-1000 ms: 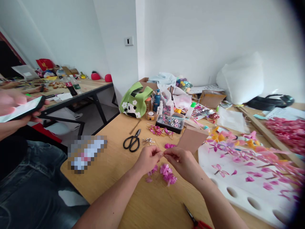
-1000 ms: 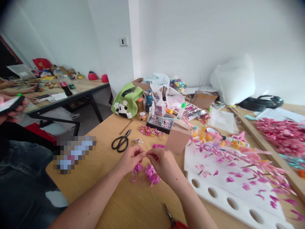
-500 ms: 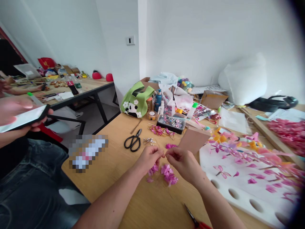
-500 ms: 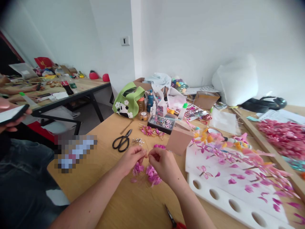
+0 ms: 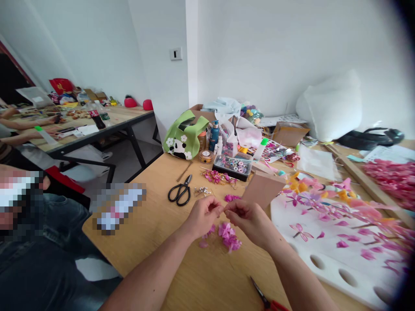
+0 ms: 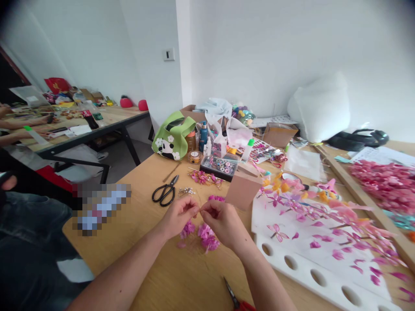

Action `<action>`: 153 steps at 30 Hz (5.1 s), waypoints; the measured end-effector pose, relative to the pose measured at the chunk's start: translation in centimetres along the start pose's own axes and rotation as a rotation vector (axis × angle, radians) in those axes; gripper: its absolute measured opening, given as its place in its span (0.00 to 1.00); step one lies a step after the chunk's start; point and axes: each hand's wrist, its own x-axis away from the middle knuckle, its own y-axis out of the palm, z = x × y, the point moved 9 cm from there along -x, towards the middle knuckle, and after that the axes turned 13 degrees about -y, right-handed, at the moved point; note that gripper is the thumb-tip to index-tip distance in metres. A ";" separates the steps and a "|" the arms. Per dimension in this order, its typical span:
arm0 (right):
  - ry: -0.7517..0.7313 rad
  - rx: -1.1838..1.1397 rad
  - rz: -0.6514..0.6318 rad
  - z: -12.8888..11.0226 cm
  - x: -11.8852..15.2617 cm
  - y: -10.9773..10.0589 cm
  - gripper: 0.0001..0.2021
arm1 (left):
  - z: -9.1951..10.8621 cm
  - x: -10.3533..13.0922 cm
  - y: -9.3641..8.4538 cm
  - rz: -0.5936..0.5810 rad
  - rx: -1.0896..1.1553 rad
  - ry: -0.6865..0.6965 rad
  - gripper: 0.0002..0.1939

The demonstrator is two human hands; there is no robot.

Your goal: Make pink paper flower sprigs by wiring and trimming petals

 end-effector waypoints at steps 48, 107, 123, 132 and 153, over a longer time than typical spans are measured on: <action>0.117 -0.189 0.041 2.0 0.1 -0.4 0.14 | -0.5 -0.1 0.6 -0.012 -0.183 0.040 0.04; 0.082 0.164 0.150 0.7 2.3 -7.3 0.22 | -2.3 -1.5 -11.0 0.453 -0.228 -0.042 0.05; 0.111 0.187 0.077 0.4 1.7 -6.3 0.22 | -3.2 -0.9 -7.5 0.349 -0.800 0.008 0.05; 0.146 0.195 0.048 0.7 1.7 -5.8 0.22 | -3.0 -1.0 -3.0 0.255 -1.081 0.190 0.10; 0.046 0.236 0.006 1.5 1.4 -4.9 0.22 | -2.2 -0.9 -11.8 0.529 -1.182 -0.034 0.08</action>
